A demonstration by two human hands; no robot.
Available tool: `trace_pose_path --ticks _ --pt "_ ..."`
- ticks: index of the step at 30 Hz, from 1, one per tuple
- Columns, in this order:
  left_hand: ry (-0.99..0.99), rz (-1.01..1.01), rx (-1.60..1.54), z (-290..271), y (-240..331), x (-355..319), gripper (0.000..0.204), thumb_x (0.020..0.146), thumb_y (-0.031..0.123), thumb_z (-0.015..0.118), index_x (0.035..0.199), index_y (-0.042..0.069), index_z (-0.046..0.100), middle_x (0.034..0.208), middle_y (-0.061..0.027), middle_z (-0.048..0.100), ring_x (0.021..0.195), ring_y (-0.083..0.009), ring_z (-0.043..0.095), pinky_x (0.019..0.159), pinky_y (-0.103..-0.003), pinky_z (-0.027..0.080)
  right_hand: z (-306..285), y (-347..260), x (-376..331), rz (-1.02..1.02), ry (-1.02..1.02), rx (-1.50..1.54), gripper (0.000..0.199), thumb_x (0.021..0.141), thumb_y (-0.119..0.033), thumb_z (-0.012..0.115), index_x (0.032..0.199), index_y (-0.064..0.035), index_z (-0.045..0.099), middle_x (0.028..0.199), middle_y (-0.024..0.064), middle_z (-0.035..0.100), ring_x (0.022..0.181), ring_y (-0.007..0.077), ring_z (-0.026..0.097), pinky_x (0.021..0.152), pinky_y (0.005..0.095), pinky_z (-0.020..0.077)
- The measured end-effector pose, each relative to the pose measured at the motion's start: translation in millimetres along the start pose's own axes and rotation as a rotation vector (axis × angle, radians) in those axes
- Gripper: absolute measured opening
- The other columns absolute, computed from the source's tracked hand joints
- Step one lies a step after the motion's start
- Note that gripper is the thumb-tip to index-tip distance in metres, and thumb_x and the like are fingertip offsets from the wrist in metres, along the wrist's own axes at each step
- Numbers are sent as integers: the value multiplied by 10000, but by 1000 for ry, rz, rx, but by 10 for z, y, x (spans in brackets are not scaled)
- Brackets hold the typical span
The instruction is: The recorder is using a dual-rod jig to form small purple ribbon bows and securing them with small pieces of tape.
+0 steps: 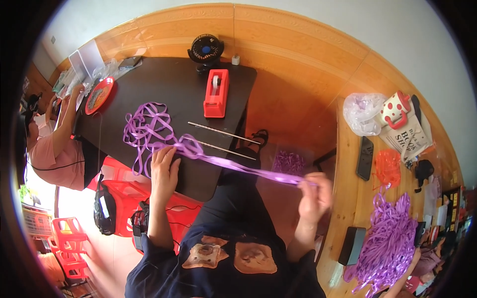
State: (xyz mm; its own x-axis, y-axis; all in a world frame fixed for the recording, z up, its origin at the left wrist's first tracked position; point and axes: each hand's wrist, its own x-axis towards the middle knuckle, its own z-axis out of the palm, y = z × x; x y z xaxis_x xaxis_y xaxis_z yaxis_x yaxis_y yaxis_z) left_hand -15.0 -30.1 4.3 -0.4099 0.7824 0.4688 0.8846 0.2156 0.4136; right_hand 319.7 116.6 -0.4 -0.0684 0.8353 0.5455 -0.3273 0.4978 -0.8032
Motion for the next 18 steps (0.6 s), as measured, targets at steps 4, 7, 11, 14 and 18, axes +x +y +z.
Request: trace_pose_path --ticks 4,7,11,14,18 --pt "-13 -42 166 129 -221 108 289 849 132 598 1102 -7 604 1163 -120 566 1070 -326 500 861 -423 402 -192 -41 126 -185 273 62 151 914 -3 522 1056 22 566 969 123 588 798 142 561 739 255 462" --pt "25 -66 224 121 -398 199 309 864 140 583 1138 -1 590 1202 -142 544 1089 -336 496 888 -436 397 -178 -88 154 -251 303 -36 211 927 -11 507 1126 37 559 1048 131 592 900 169 582 816 284 470" --pt "246 -81 314 52 -197 281 304 842 55 584 1140 -6 600 1190 -187 555 1083 -361 514 909 -439 405 103 -153 104 -51 -74 -310 202 870 80 544 1049 44 632 977 125 584 780 166 592 670 259 512" --pt "113 115 -432 79 447 236 334 775 -23 634 1107 6 633 1081 -174 624 995 -314 586 841 -381 463 327 -182 199 -131 -576 -534 302 770 70 610 1048 -36 659 804 90 574 695 213 565 577 309 439" --pt "-407 130 -929 250 1109 68 397 816 37 670 1196 -28 574 1118 -189 609 1014 -281 600 845 -348 483 582 -97 195 -304 -809 -586 406 689 79 641 1078 -35 636 795 91 590 663 261 559 594 351 431"
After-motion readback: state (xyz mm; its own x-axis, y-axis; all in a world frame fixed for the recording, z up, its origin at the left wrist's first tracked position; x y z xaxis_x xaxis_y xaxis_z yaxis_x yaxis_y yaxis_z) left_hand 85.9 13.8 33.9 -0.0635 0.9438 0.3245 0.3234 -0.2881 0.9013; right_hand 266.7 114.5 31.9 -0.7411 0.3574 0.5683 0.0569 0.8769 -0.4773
